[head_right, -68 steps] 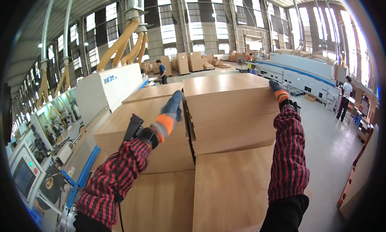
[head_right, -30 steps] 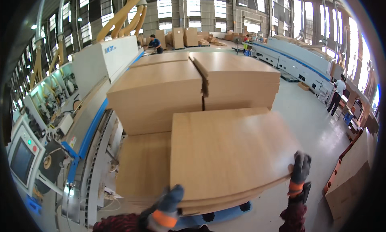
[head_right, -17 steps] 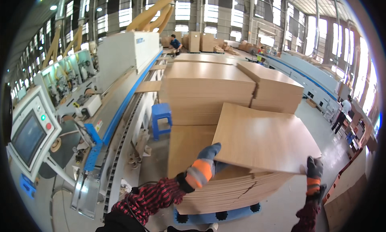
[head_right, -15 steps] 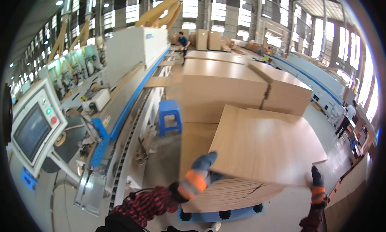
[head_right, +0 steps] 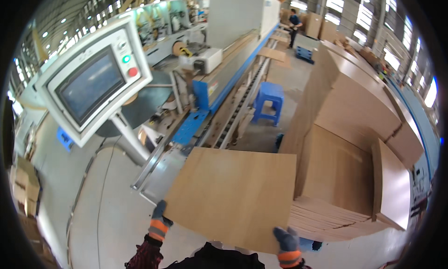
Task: The person repeatedly picks up rectangular wooden panels from a conveyor belt and stacks them onto a growing pile on a blue pallet. The person wears gloves and a plaid shirt while performing this repetitive stacking task in a factory setting.
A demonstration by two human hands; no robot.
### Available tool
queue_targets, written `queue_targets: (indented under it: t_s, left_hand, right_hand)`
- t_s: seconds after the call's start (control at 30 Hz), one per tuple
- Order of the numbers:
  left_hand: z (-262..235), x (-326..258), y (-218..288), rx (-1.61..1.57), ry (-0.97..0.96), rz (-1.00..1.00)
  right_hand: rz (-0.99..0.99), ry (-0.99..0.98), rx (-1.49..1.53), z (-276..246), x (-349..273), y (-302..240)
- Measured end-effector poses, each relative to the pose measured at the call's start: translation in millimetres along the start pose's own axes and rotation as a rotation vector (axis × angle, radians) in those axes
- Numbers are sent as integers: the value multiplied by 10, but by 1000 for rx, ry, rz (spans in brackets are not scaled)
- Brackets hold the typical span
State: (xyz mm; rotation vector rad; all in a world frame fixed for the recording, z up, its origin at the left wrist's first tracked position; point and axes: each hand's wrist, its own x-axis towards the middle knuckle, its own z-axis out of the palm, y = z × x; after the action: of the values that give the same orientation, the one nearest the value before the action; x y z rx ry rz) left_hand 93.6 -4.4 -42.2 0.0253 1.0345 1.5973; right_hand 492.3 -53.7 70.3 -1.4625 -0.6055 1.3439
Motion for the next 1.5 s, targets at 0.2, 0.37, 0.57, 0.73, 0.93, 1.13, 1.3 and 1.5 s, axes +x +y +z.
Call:
queue_targets:
  t_s: [0.2, 0.37, 0.57, 0.73, 0.93, 1.13, 1.3, 1.5]
  left_hand:
    - [-224, 121, 455, 1091, 664, 773]
    - [183, -203, 290, 958, 252, 783]
    - [1427, -121, -139, 668, -391, 387]
    - [2278, -314, -507, 741, -876, 213]
    - [3137, -649, -989, 576, -1173, -238]
    - [3821, -1164, -1321, 618, -1492, -216]
    - [4300, -1349, -1513, 704, -1266, -509]
    - [4792, -2034, -2365, 914, -1398, -600]
  right_hand:
    - [52, -84, 50, 1062, 701, 1399]
    - [109, 36, -64, 1292, 1319, 1822]
    - [-366, -46, -24, 1293, 2293, 1689]
    - [-166, -57, -222, 1293, 3020, 1256]
    - [-242, 33, -425, 1424, 3373, 722]
    - [-900, 84, -814, 1159, 1896, 528]
    - [-958, 158, -646, -579, 59, 286]
    - [-962, 1668, -1271, -3738, -497, -1729]
